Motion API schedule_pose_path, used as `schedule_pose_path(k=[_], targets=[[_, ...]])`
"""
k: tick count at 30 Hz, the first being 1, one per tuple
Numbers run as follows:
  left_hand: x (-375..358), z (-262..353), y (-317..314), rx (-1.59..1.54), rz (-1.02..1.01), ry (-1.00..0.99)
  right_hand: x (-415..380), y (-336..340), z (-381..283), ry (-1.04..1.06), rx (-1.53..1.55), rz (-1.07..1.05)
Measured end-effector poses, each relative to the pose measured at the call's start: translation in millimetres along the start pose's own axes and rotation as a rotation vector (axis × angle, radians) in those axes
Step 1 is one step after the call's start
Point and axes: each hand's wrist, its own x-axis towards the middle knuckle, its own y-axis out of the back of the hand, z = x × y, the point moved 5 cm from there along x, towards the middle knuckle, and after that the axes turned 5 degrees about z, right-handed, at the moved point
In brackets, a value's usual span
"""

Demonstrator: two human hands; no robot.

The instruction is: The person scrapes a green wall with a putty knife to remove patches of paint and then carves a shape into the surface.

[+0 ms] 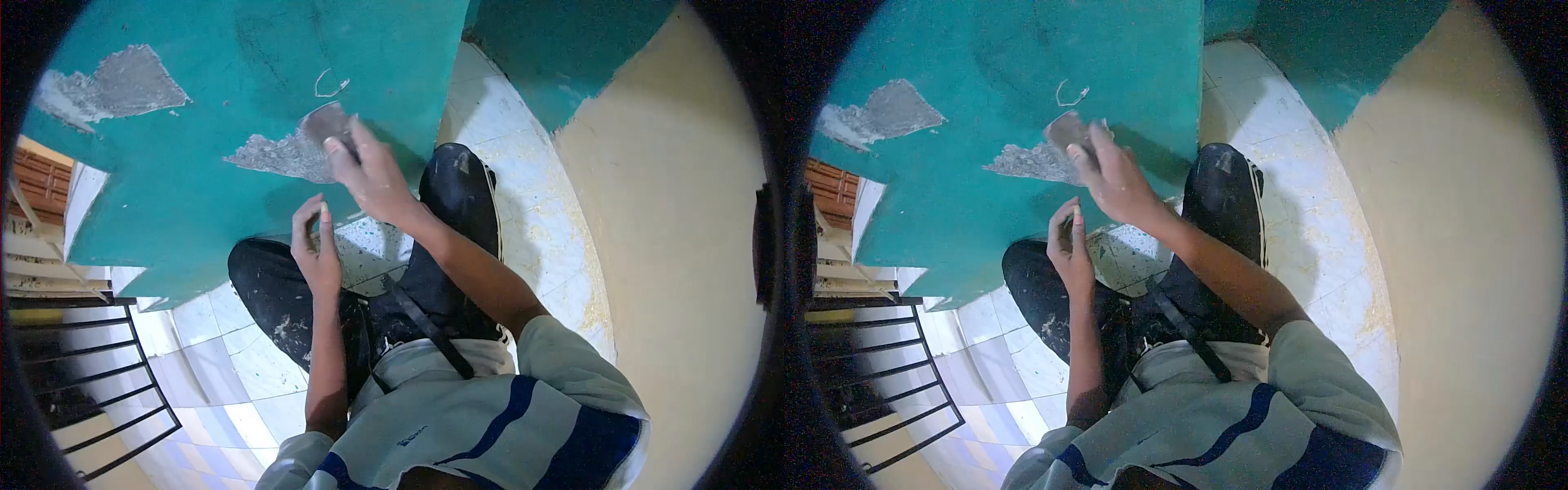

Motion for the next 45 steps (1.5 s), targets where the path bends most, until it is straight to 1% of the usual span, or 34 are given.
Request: schedule_pose_path(k=[1, 2, 5, 6, 9, 10, 13, 14, 17, 19, 20, 23, 24, 27, 30, 33, 34, 37, 39, 40, 43, 44, 45], targets=[[0, 0, -5, 0.006, -0.016, 0.007, 2, 6, -1, -0.062, 0.069, 0.055], [-1, 2, -9, 0.014, -0.031, 0.015, 6, 13, 5, -0.183, 0.192, 0.118], [-2, 0, -18, 0.0, -0.077, 0.029, 17, 16, -2, -0.017, -0.001, 0.061], [-3, -4, -21, -0.021, -0.092, 0.037, 17, 6, -2, 0.04, -0.083, -0.122], [-5, -8, -29, -0.061, -0.114, 0.078, 5, 0, -10, 0.082, -0.097, -0.123], [-5, -8, -31, -0.069, -0.114, 0.092, 6, 6, -5, 0.051, 0.028, 0.009], [-8, -4, -31, -0.043, -0.096, 0.07, 18, 20, -5, -0.025, -0.002, 0.194], [-10, -6, -31, -0.041, -0.099, 0.095, 17, 19, -3, -0.031, -0.102, 0.184], [-14, -14, -35, -0.05, -0.102, 0.152, 9, 12, -5, 0.153, -0.334, -0.08], [-13, -15, -36, -0.049, -0.104, 0.171, 5, 18, 1, 0.083, -0.258, 0.052], [-11, -13, -37, -0.042, -0.108, 0.148, 6, 20, 3, 0.049, -0.216, 0.12], [-11, -3, -39, -0.013, -0.122, 0.122, 13, 22, -2, -0.019, -0.088, 0.128], [-11, -2, -40, -0.011, -0.127, 0.125, 11, 22, -2, 0.034, -0.261, 0.086], [-10, -2, -44, -0.022, -0.119, 0.136, 20, 39, -9, 0.092, -0.211, -0.009], [-11, -2, -50, -0.027, -0.128, 0.132, 22, 53, -12, -0.124, -0.042, 0.045], [-7, 3, -55, -0.037, -0.141, 0.147, 18, 45, 3, -0.176, -0.073, -0.033], [-3, 6, -58, -0.044, -0.145, 0.157, 14, 41, 4, -0.157, -0.064, -0.064], [33, 23, -68, -0.125, -0.11, 0.107, -2, 31, 0, -0.105, -0.024, -0.146], [53, 42, -85, -0.317, -0.181, 0.218, -11, 28, -4, -0.076, 0.021, -0.186], [58, 47, -93, -0.416, -0.216, 0.268, -15, 28, -12, -0.013, 0.08, -0.138], [65, 53, -122, -0.695, -0.423, 0.354, -11, 43, -19, -0.028, -0.087, -0.094], [67, 54, -131, -0.76, -0.436, 0.395, -6, 48, -17, 0.041, -0.165, -0.022], [66, 56, -140, -0.824, -0.449, 0.437, 2, 51, -19, 0.091, -0.227, -0.035]])
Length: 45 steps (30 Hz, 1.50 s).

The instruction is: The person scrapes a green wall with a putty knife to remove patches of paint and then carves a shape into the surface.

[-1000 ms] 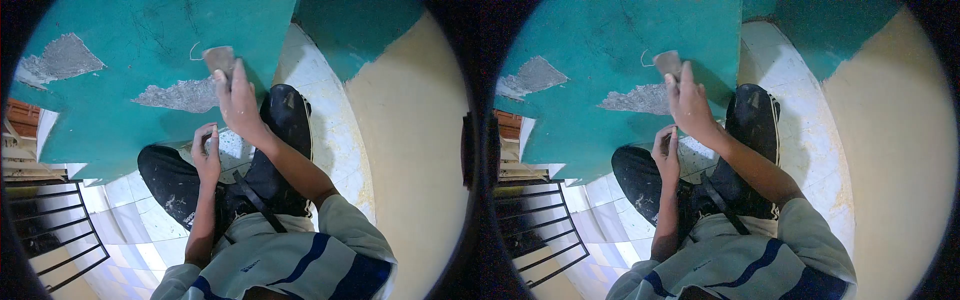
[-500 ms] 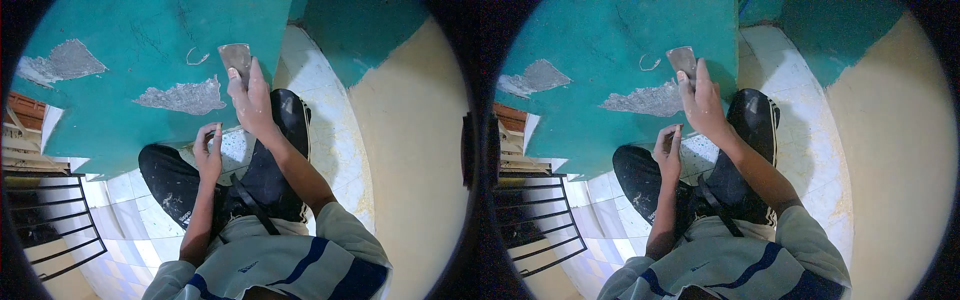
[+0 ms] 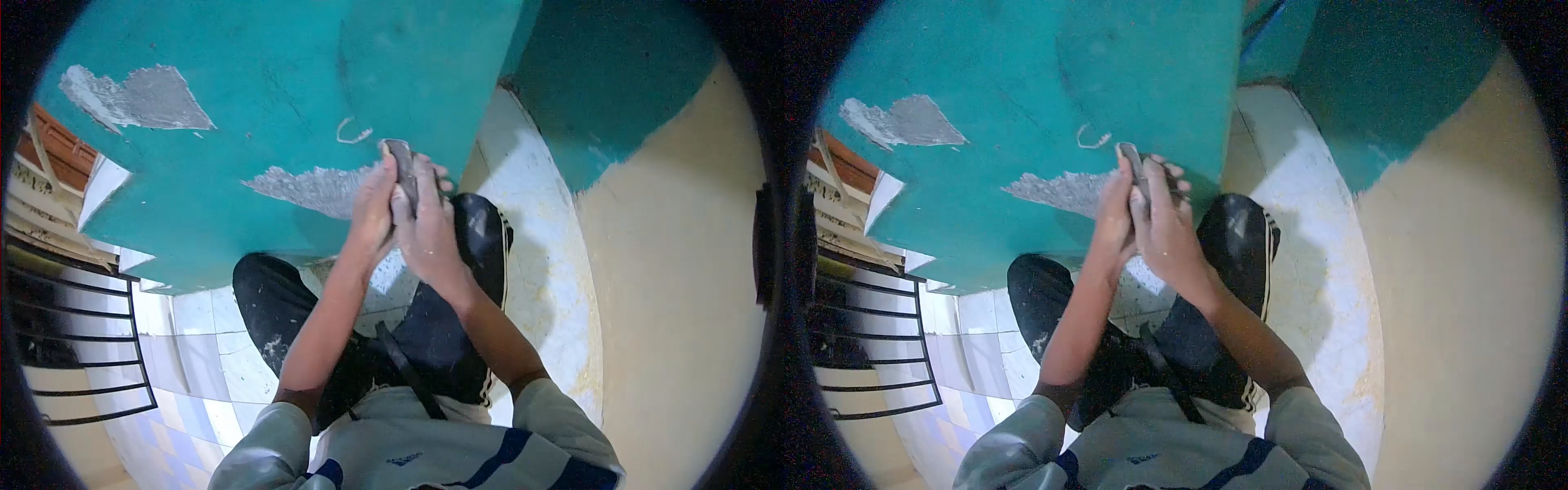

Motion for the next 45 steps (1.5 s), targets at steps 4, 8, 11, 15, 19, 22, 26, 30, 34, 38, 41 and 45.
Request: schedule_pose_path(k=[4, 8, 11, 15, 19, 22, 26, 30, 34, 38, 41, 45], targets=[[15, -13, 5, -0.183, 0.064, 0.034, 17, 5, -6, 0.103, -0.151, -0.043], [15, -22, 16, -0.158, 0.086, -0.035, 21, 0, -2, 0.221, -0.131, -0.027], [16, -19, 12, -0.18, 0.077, -0.026, 25, 0, -6, 0.239, -0.101, 0.0], [16, -21, 18, -0.204, 0.066, -0.027, 24, -5, 3, 0.194, -0.088, -0.009], [12, -14, 14, -0.211, 0.084, -0.028, 24, -7, 4, 0.191, -0.092, 0.015], [13, -15, 13, -0.251, 0.035, -0.018, 22, -9, 3, 0.228, -0.113, 0.07], [26, -34, 20, -0.379, 0.074, 0.074, 26, -5, -3, 0.266, -0.187, 0.05], [21, -46, 12, -0.486, 0.16, 0.141, 24, 3, -12, 0.256, -0.268, -0.009], [31, -47, 13, -0.465, -0.061, -0.003, 27, 2, -11, 0.286, -0.379, -0.074], [25, -39, -6, -0.577, -0.04, 0.023, 28, 4, -6, 0.386, -0.476, -0.06], [27, -41, -9, -0.64, -0.048, 0.01, 27, 8, -9, 0.317, -0.495, -0.128], [26, -40, -9, -0.631, -0.031, 0.036, 28, 6, -15, 0.332, -0.458, -0.082]])
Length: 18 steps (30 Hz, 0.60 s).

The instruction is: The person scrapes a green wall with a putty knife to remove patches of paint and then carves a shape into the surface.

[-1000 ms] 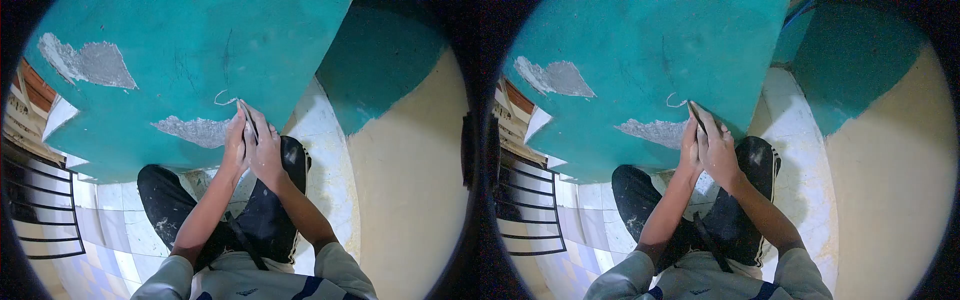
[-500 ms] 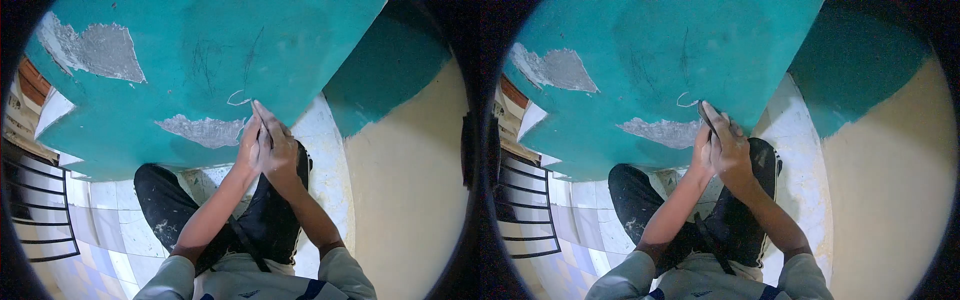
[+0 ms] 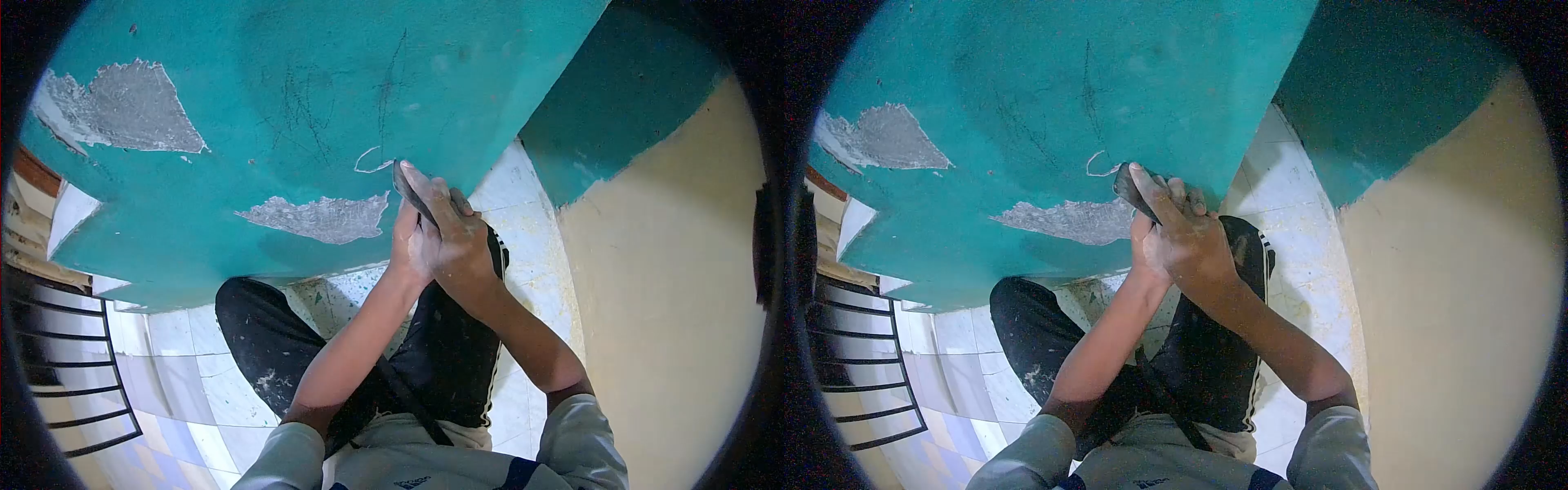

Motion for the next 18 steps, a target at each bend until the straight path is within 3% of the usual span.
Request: schedule_pose_path(k=[4, 10, 18], targets=[[4, -1, 4, -0.084, -0.138, 0.005, -6, -3, 7, 0.021, -0.002, -0.024], [4, -2, 8, -0.168, -0.17, 0.027, -7, -5, 7, 0.031, -0.188, -0.006], [7, -2, 14, -0.01, -0.149, -0.004, -1, 0, 1, 0.041, -0.116, 0.031]])
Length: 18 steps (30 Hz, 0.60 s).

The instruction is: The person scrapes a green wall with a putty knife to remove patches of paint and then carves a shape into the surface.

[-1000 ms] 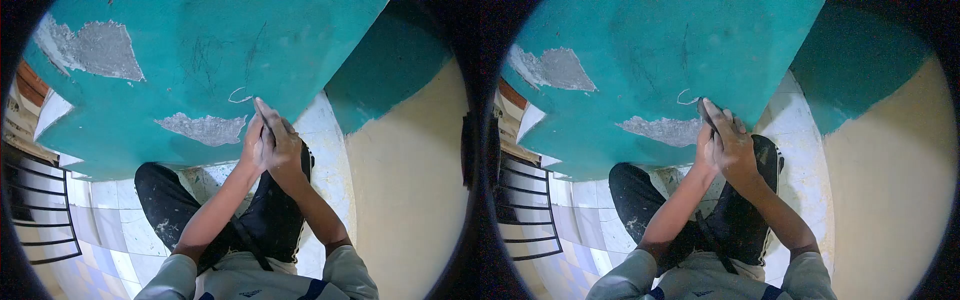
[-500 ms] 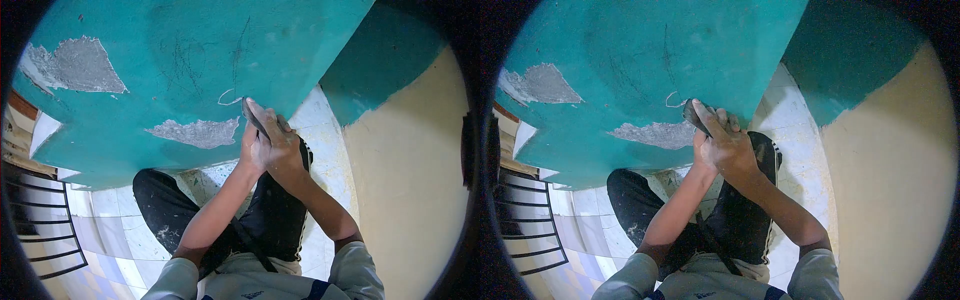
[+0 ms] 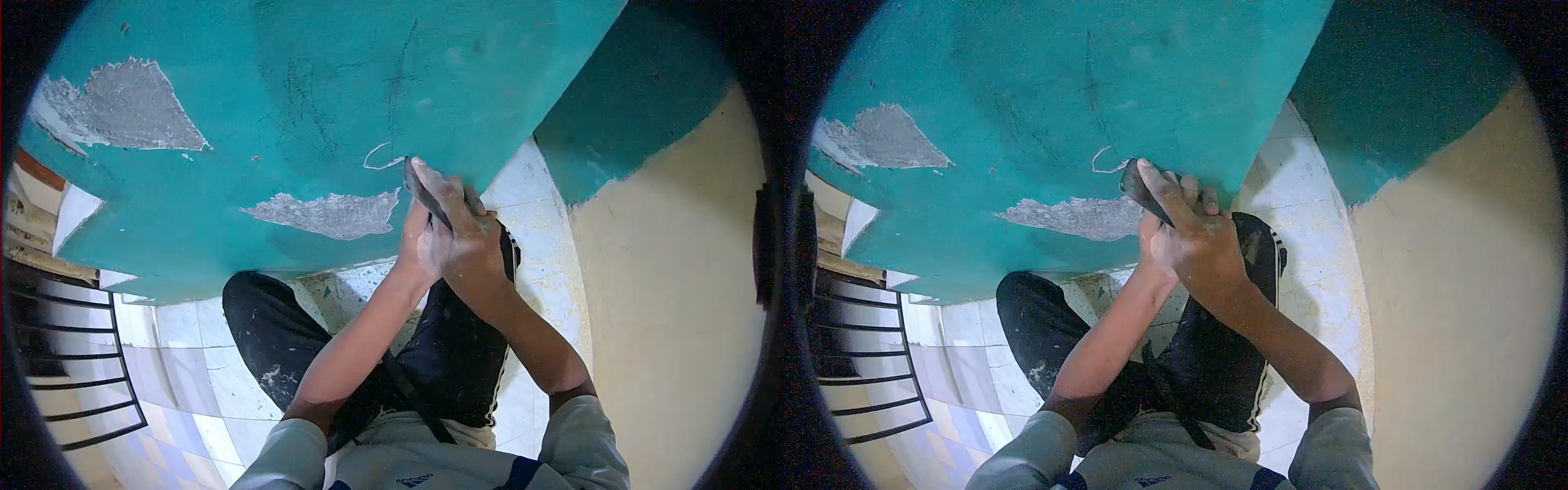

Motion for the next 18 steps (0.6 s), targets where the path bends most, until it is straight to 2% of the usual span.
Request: schedule_pose_path(k=[5, 7, 13, 15, 18], targets=[[0, -2, -4, -0.037, 0.014, 0.028, 1, -2, 1, -0.009, -0.018, 0.01], [1, -5, -2, -0.068, 0.04, 0.06, 1, -3, 4, -0.057, 0.075, 0.006], [0, -5, 4, 0.105, 0.101, 0.043, -11, -6, 15, -0.176, 0.167, -0.034], [1, -11, 7, 0.142, 0.124, 0.048, -4, 1, 8, -0.121, 0.05, -0.052], [-4, -6, 6, 0.242, 0.166, 0.011, -4, -2, 11, -0.119, 0.21, -0.02]])
